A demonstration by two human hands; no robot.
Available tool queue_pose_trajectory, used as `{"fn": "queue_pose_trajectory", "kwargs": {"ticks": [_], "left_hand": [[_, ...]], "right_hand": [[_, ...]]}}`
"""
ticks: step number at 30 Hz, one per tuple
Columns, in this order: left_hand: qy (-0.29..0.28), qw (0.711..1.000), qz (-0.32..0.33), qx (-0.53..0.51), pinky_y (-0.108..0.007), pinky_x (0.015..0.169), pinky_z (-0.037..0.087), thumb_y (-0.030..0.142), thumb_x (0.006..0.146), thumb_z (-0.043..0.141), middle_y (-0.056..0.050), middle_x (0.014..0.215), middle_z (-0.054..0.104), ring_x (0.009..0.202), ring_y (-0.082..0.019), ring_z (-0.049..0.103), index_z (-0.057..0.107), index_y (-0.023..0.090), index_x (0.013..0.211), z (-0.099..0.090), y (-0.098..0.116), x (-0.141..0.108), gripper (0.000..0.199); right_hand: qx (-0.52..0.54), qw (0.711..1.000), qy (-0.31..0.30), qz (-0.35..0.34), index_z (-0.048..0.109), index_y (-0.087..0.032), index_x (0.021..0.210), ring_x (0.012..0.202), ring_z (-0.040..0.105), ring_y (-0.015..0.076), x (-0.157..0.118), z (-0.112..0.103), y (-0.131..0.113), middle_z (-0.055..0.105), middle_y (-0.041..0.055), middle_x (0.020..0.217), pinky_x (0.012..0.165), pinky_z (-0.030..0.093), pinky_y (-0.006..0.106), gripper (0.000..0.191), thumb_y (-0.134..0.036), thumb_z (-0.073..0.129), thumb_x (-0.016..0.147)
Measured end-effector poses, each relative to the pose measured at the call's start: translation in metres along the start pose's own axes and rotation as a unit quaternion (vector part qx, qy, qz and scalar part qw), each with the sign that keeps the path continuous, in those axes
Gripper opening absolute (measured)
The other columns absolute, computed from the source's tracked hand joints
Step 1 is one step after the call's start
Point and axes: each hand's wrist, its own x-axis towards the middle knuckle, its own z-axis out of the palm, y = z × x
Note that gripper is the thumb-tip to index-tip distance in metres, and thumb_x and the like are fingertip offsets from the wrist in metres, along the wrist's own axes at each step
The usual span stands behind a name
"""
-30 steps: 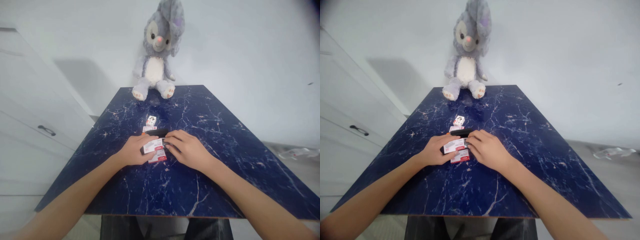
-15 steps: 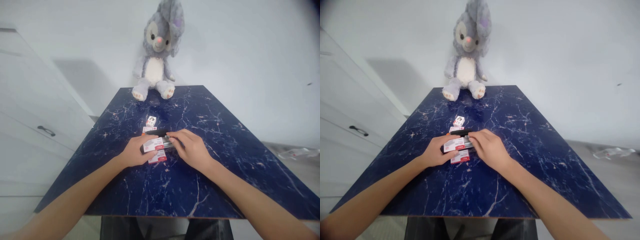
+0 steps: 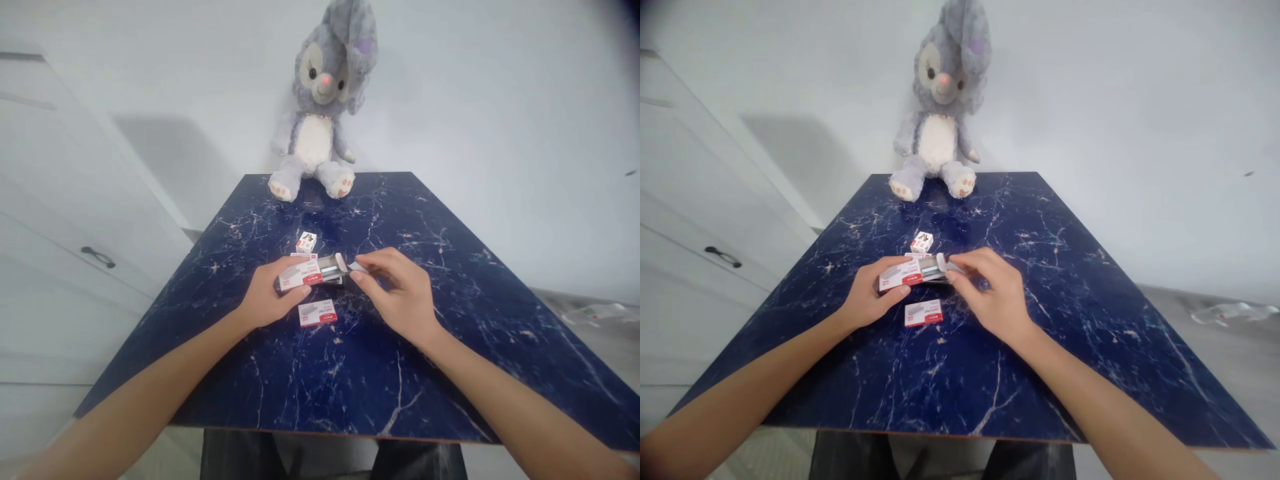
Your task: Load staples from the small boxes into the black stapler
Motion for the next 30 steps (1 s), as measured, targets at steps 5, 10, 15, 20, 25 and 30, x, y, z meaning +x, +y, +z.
{"fn": "queue_pose_trajectory", "kwargs": {"ticks": [5, 10, 15, 20, 25, 30], "left_hand": [[0.008, 0.985, -0.053, -0.166, -0.029, 0.065, 0.057, 0.035, 0.091, 0.064, -0.004, 0.088, 0.074, 0.065, -0.015, 0.067, 0.064, 0.018, 0.122, 0.0024, -0.0060, 0.0005, 0.035], [-0.006, 0.971, -0.074, -0.228, -0.028, 0.061, 0.057, 0.036, 0.091, 0.065, -0.004, 0.085, 0.072, 0.062, -0.013, 0.065, 0.065, 0.017, 0.120, 0.0036, -0.0075, 0.0010, 0.035], [0.000, 0.976, -0.069, -0.206, -0.030, 0.066, 0.059, 0.035, 0.088, 0.069, -0.004, 0.093, 0.072, 0.069, -0.015, 0.068, 0.060, 0.020, 0.127, 0.0037, -0.0103, -0.0013, 0.043], [-0.003, 0.987, -0.051, -0.154, -0.035, 0.076, 0.059, 0.034, 0.086, 0.070, -0.008, 0.108, 0.073, 0.085, -0.020, 0.070, 0.060, 0.022, 0.127, 0.0030, -0.0098, -0.0024, 0.044], [-0.011, 0.992, -0.038, -0.118, -0.035, 0.080, 0.058, 0.032, 0.087, 0.069, -0.007, 0.115, 0.071, 0.090, -0.021, 0.070, 0.060, 0.023, 0.129, 0.0031, -0.0059, -0.0032, 0.044], [-0.012, 0.997, -0.010, -0.079, -0.032, 0.075, 0.056, 0.030, 0.087, 0.069, -0.006, 0.111, 0.072, 0.080, -0.018, 0.068, 0.058, 0.023, 0.131, 0.0024, -0.0038, -0.0024, 0.046]], "right_hand": [[0.008, 0.999, -0.037, -0.031, 0.072, -0.025, 0.110, 0.069, 0.062, 0.0146, 0.0016, 0.0020, -0.0010, 0.068, 0.0030, 0.086, 0.060, 0.053, 0.029, 0.019, -0.025, 0.067, 0.092], [0.025, 0.997, -0.066, -0.040, 0.072, -0.024, 0.115, 0.069, 0.061, 0.0145, -0.0002, 0.0029, -0.0035, 0.068, 0.0031, 0.084, 0.061, 0.051, 0.029, 0.024, -0.023, 0.066, 0.092], [0.039, 0.996, -0.075, 0.007, 0.072, -0.023, 0.115, 0.069, 0.062, 0.0142, -0.0014, 0.0031, -0.0005, 0.068, 0.0029, 0.084, 0.062, 0.054, 0.029, 0.025, -0.026, 0.068, 0.090], [0.070, 0.991, -0.113, 0.029, 0.071, -0.024, 0.118, 0.070, 0.063, 0.0141, -0.0030, 0.0056, 0.0028, 0.068, 0.0030, 0.086, 0.064, 0.056, 0.029, 0.028, -0.027, 0.067, 0.090], [0.085, 0.988, -0.126, 0.024, 0.071, -0.023, 0.116, 0.068, 0.062, 0.0129, -0.0048, 0.0061, 0.0027, 0.067, 0.0024, 0.085, 0.063, 0.055, 0.028, 0.027, -0.024, 0.068, 0.089], [0.081, 0.988, -0.132, 0.008, 0.070, -0.022, 0.117, 0.069, 0.061, 0.0122, -0.0042, 0.0055, 0.0033, 0.067, 0.0018, 0.085, 0.064, 0.054, 0.028, 0.028, -0.023, 0.069, 0.089]]}}
